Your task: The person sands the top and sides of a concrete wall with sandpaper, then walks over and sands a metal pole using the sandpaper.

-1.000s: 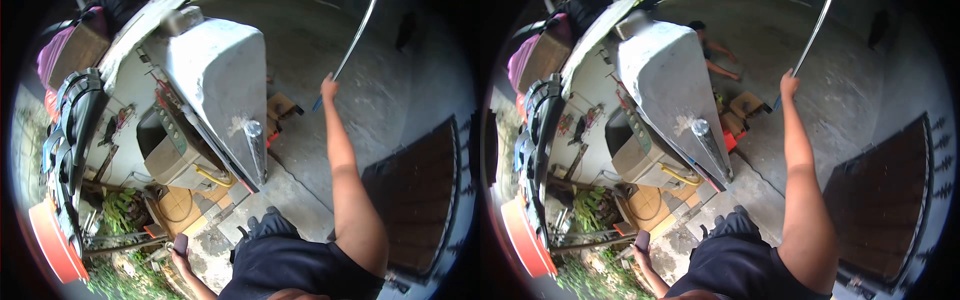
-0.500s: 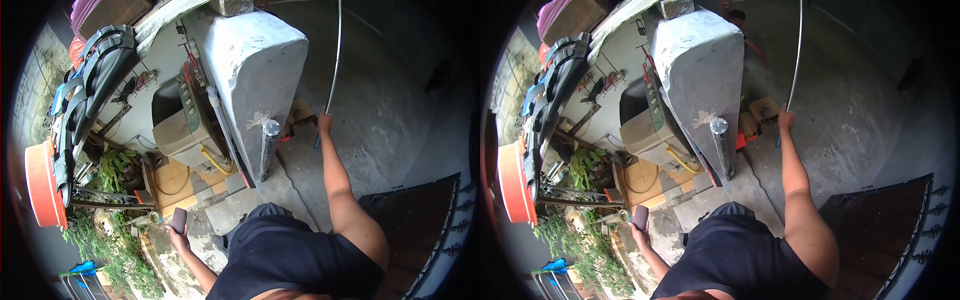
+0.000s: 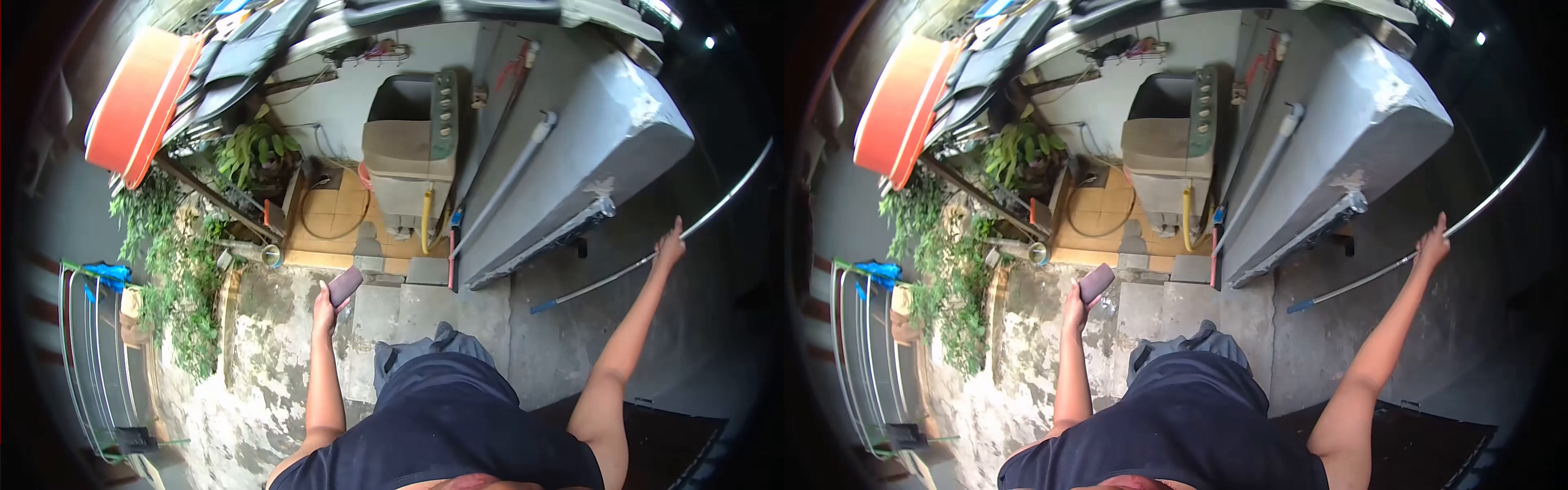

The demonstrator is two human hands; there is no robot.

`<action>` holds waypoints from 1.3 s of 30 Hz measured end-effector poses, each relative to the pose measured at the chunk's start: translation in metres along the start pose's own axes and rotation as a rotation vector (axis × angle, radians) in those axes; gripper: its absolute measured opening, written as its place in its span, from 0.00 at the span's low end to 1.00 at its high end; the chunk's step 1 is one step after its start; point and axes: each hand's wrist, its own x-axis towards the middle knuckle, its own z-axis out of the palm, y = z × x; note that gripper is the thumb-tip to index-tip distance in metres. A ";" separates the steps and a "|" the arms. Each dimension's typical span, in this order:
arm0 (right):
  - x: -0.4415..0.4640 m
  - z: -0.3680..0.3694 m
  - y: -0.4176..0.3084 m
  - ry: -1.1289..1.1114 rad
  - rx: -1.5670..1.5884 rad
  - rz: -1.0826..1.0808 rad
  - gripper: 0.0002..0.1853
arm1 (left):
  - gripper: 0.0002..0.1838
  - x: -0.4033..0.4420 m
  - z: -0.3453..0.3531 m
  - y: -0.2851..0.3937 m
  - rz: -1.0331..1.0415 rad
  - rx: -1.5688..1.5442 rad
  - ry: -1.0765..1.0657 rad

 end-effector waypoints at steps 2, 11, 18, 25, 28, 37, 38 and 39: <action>-0.008 -0.016 0.012 0.198 -0.088 -0.061 0.23 | 0.34 -0.004 -0.029 -0.004 0.048 -0.033 -0.023; -0.202 -0.074 0.085 0.129 0.092 0.057 0.24 | 0.33 -0.055 -0.163 -0.045 -0.023 -0.034 0.118; -0.306 -0.053 0.112 0.515 0.119 0.123 0.29 | 0.33 -0.048 -0.178 -0.018 -0.029 0.050 0.129; -0.343 -0.079 0.158 0.536 0.122 0.345 0.26 | 0.33 -0.044 -0.184 -0.011 -0.010 0.065 0.134; -0.359 -0.056 0.190 0.516 0.114 0.439 0.22 | 0.34 -0.035 -0.195 -0.013 0.001 -0.046 0.176; -0.506 -0.002 0.423 0.392 -0.140 1.063 0.14 | 0.32 -0.063 -0.234 0.013 0.259 -0.366 0.429; -0.528 0.016 0.429 0.285 -0.120 1.115 0.14 | 0.32 -0.068 -0.240 0.019 0.274 -0.369 0.448; -0.551 0.035 0.431 0.172 -0.102 1.161 0.15 | 0.32 -0.072 -0.245 0.026 0.310 -0.394 0.456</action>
